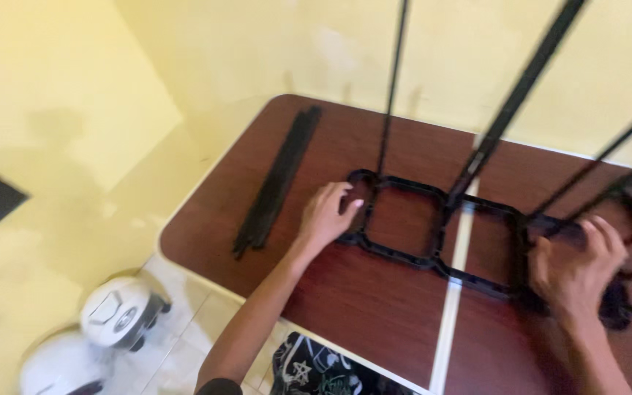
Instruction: The person assembles a modular plastic rack by inserting vertical rods into a base frame and then placing a top frame over the rods. The person handles multiple black plastic frames and rods on a wooden table.
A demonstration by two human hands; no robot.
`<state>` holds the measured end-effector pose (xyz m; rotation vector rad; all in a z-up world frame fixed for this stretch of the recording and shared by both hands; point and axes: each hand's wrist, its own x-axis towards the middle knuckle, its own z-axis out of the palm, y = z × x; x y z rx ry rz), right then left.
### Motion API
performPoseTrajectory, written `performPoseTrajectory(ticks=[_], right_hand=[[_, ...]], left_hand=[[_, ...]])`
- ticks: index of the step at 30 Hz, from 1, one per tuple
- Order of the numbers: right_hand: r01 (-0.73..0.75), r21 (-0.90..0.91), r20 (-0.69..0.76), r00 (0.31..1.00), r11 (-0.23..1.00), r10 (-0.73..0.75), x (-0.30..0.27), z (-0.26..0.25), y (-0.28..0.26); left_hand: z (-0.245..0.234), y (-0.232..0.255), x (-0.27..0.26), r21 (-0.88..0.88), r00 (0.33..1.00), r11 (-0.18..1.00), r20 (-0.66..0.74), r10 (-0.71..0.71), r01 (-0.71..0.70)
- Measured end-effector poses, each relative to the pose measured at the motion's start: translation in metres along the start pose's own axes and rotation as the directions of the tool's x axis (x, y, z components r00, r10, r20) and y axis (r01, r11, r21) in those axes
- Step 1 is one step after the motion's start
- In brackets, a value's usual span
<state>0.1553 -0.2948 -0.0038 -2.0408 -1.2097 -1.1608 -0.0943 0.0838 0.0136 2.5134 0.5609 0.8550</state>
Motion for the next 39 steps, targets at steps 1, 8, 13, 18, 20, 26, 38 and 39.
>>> performPoseTrajectory(ticks=[1,8,13,18,20,26,38,39], right_hand=[[-0.009,-0.016,0.0,1.0,1.0,0.009,-0.004,-0.005,-0.003],[0.105,-0.038,0.115,0.988,0.994,-0.1,-0.023,0.013,-0.012],[0.13,0.05,0.152,0.979,0.99,-0.136,-0.03,0.028,-0.013],[0.137,-0.097,0.279,0.955,0.986,-0.105,-0.037,0.025,-0.016],[0.15,-0.11,0.292,0.95,0.983,-0.112,-0.036,0.027,-0.016],[0.166,-0.113,0.328,0.937,0.98,-0.121,-0.036,0.032,-0.013],[0.103,0.037,0.255,0.961,0.994,-0.109,-0.024,0.024,-0.033],[0.099,0.031,0.26,0.96,0.995,-0.104,-0.023,0.023,-0.035]], left_hand=[[-0.016,-0.017,-0.005,0.181,1.0,0.983,-0.024,-0.012,0.016],[-0.07,-0.096,-0.049,0.487,0.935,0.809,-0.042,-0.353,0.328],[-0.055,-0.112,-0.051,0.554,0.962,0.789,-0.106,-0.25,0.266],[-0.042,-0.111,-0.047,0.593,0.959,0.764,-0.057,-0.277,0.256],[-0.039,-0.108,-0.041,0.607,0.959,0.755,-0.043,-0.279,0.247],[-0.033,-0.102,-0.04,0.628,0.94,0.745,0.062,-0.337,0.225],[-0.061,-0.076,-0.057,0.249,0.902,0.888,0.096,-0.421,0.387],[-0.065,-0.072,-0.064,0.207,0.928,0.913,0.054,-0.369,0.351]])
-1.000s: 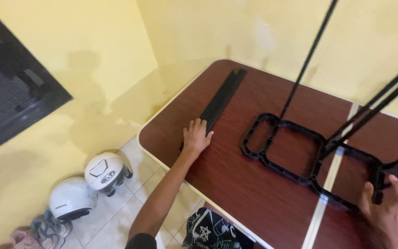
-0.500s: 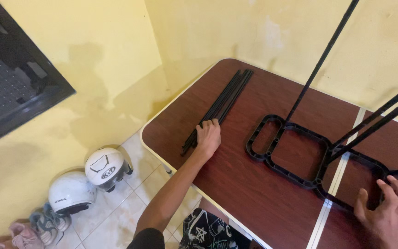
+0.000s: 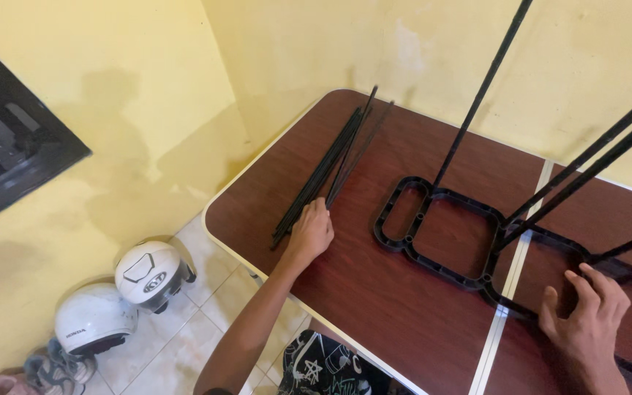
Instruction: The person assembles a modular plastic rack by inserting vertical rods into a base frame and then placing a top frame over the rods. The person handles multiple black plastic frames and rods on a wooden table.
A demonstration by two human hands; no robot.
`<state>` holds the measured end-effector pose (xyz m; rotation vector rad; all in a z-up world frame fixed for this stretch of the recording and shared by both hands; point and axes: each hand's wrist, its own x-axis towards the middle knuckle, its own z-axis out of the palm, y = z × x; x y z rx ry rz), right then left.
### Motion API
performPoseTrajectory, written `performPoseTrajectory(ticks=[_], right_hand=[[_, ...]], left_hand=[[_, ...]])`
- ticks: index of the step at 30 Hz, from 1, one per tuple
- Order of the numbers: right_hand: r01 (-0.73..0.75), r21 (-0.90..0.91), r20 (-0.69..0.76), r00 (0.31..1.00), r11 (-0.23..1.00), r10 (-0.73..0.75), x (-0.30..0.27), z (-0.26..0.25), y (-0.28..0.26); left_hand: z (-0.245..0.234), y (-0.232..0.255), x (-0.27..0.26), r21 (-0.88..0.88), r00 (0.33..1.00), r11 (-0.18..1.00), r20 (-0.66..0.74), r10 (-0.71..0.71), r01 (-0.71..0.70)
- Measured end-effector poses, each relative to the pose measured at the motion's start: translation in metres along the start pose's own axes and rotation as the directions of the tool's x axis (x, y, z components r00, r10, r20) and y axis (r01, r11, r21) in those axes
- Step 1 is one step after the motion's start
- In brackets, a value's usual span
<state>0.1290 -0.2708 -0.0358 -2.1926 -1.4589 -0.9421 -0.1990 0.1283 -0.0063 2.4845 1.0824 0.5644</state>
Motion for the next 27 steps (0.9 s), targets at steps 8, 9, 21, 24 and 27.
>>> performPoseTrajectory(ticks=[8,9,21,24,27], right_hand=[[0.026,0.153,0.016,0.999,0.988,-0.029,0.037,-0.011,-0.03],[0.065,0.195,-0.013,0.998,0.979,-0.063,0.051,-0.011,-0.036],[-0.314,0.811,0.425,0.896,0.493,-0.13,0.182,0.048,-0.21],[-0.414,0.903,0.428,0.89,0.116,-0.158,0.196,0.075,-0.237],[-0.419,0.896,0.392,0.902,-0.147,-0.181,0.2,0.089,-0.245]], left_hand=[[-0.009,0.022,-0.027,-0.586,0.981,0.791,-0.177,0.083,-0.172],[-0.009,0.025,-0.03,-0.597,0.964,0.765,-0.235,0.121,-0.242],[0.001,0.067,-0.047,-0.725,0.975,0.654,-0.192,0.113,-0.218],[-0.002,0.073,-0.045,-0.681,0.958,0.675,-0.236,0.165,-0.284],[-0.001,0.072,-0.043,-0.646,0.925,0.664,-0.309,0.224,-0.376]])
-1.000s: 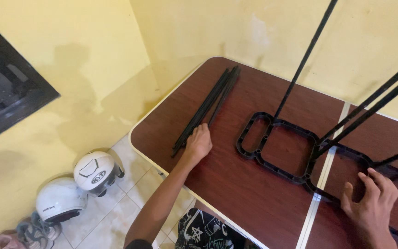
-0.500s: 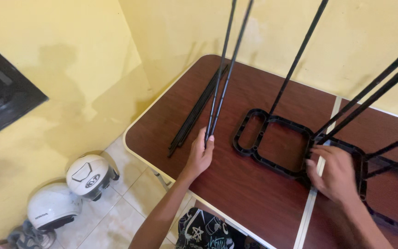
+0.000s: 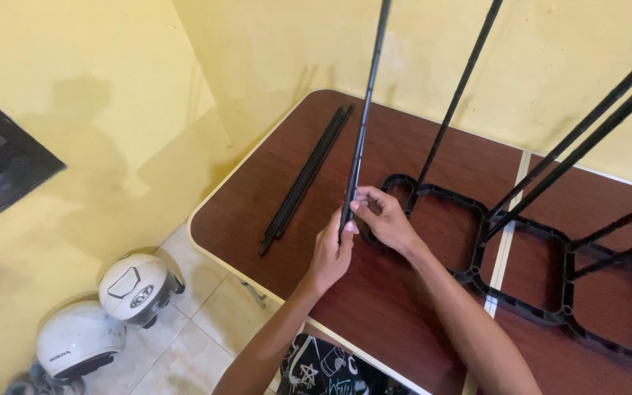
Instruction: The person assembles a modular plastic rack by inserting vertical rods into a base frame and then placing a top frame over the rods. The person handles multiple black plastic frames and rods on a wooden table.
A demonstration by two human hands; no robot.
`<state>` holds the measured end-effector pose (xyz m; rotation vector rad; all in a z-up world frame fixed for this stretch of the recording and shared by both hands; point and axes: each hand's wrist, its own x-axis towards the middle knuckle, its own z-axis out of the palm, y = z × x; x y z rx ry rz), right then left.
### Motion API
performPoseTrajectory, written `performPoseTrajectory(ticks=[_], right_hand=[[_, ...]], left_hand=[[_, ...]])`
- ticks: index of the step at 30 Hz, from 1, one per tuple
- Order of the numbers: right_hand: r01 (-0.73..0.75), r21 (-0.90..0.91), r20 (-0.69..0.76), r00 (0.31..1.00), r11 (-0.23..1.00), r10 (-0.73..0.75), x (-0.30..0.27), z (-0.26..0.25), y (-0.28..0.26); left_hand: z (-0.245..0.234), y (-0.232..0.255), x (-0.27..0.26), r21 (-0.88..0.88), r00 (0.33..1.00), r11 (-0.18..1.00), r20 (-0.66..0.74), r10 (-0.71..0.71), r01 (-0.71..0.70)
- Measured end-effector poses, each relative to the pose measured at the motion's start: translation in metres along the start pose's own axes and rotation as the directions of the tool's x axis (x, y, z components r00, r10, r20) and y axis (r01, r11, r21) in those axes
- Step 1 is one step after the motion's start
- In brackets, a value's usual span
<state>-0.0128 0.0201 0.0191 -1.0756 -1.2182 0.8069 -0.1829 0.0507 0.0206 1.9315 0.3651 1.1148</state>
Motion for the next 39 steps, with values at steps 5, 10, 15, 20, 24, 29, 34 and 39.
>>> performPoseTrajectory(ticks=[5,10,15,20,24,29,34,39], right_hand=[[-0.045,-0.074,-0.126,0.991,0.996,0.035,0.005,-0.011,-0.02],[-0.159,-0.359,-0.271,0.961,0.92,0.06,0.009,-0.042,-0.065],[-0.061,-0.591,-0.311,0.937,0.804,-0.157,0.004,-0.062,-0.078],[-0.089,-0.693,-0.323,0.925,0.715,-0.198,-0.001,-0.074,-0.061],[-0.11,-0.65,-0.365,0.913,0.752,-0.182,-0.004,-0.082,-0.052],[-0.157,-0.629,-0.391,0.91,0.762,-0.135,-0.003,-0.083,-0.048],[-0.075,-0.704,-0.324,0.919,0.706,-0.225,-0.002,-0.079,-0.047],[-0.107,-0.695,-0.331,0.925,0.711,-0.184,-0.008,-0.08,-0.044]], left_hand=[[-0.007,-0.024,0.002,0.164,0.99,0.979,-0.054,0.128,-0.118],[-0.019,-0.052,0.002,0.151,0.992,0.985,-0.1,-0.073,0.088],[-0.021,-0.055,0.001,0.202,0.988,0.974,-0.133,-0.079,0.106],[-0.019,-0.057,-0.002,0.247,0.986,0.955,-0.087,-0.145,0.163],[-0.02,-0.061,-0.003,0.297,0.986,0.941,-0.077,-0.146,0.163],[-0.018,-0.062,-0.008,0.285,0.984,0.942,-0.06,-0.166,0.176],[-0.019,-0.062,-0.008,0.275,0.982,0.943,-0.014,-0.19,0.187],[-0.018,-0.064,-0.009,0.28,0.967,0.928,-0.017,-0.252,0.247]])
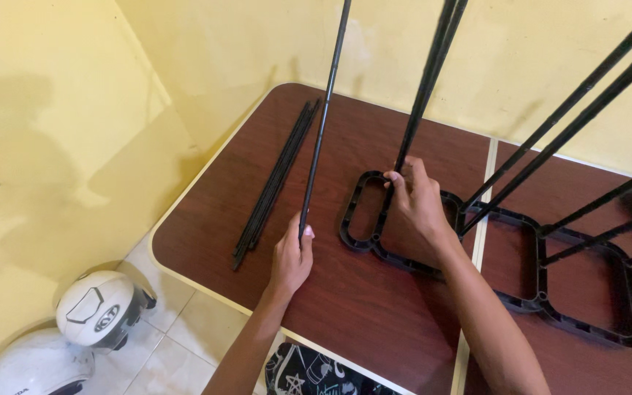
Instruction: The person assembles a modular plastic rack by inserting vertical rods into a base frame and then placing a top frame over the rods. The person handles multiple black plastic frames and rods on a wooden table.
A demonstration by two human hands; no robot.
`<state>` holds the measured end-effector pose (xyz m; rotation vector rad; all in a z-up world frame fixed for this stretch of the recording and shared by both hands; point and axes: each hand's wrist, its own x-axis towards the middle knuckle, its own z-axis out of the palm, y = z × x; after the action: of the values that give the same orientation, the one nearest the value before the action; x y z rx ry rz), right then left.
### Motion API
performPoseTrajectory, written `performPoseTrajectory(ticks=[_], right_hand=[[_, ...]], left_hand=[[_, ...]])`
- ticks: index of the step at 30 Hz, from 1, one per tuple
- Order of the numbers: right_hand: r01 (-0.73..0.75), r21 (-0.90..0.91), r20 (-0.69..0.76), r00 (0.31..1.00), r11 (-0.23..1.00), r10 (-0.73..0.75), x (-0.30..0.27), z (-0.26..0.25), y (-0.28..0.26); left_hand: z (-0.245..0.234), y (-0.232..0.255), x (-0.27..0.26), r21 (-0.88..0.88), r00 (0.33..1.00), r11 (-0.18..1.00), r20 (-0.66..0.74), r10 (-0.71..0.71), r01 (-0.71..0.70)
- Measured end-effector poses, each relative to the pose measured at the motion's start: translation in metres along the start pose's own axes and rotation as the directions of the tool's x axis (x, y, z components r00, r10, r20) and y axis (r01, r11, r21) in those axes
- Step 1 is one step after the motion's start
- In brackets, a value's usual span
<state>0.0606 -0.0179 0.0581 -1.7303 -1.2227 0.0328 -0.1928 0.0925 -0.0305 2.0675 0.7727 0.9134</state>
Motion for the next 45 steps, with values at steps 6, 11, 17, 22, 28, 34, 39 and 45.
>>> performPoseTrajectory(ticks=[6,11,17,22,28,34,39,45], right_hand=[[0.034,0.011,-0.06,0.998,0.999,-0.033,-0.006,0.0,0.006],[-0.04,-0.057,-0.03,0.999,0.998,0.038,-0.008,0.003,0.003],[-0.04,-0.014,-0.004,0.999,0.999,0.039,-0.012,-0.009,-0.012],[0.092,-0.037,-0.029,0.995,0.995,-0.093,-0.034,-0.041,-0.027],[-0.028,-0.104,0.117,0.992,0.994,0.04,-0.071,-0.087,-0.051],[0.164,-0.007,0.246,0.956,0.986,-0.157,-0.119,-0.113,-0.069],[0.029,0.088,0.106,0.994,0.996,-0.038,-0.163,-0.133,-0.059],[-0.076,0.258,-0.24,0.96,0.963,0.141,-0.201,-0.185,-0.028]], left_hand=[[-0.001,0.001,-0.002,0.015,0.997,0.998,-0.029,0.068,-0.068],[-0.004,0.006,-0.004,-0.004,0.991,0.992,-0.057,0.124,-0.125],[-0.005,0.011,-0.008,-0.027,0.916,0.925,-0.153,0.37,-0.379],[0.005,0.016,-0.022,-0.089,0.898,0.903,-0.186,0.399,-0.42],[0.023,0.037,-0.03,-0.117,0.799,0.79,-0.121,0.59,-0.601],[0.041,0.094,-0.036,-0.097,0.657,0.652,-0.031,0.753,-0.752],[0.075,0.142,-0.04,-0.206,0.627,0.645,0.151,0.764,-0.736],[0.138,0.179,-0.042,-0.283,0.569,0.7,0.424,0.705,-0.656]])
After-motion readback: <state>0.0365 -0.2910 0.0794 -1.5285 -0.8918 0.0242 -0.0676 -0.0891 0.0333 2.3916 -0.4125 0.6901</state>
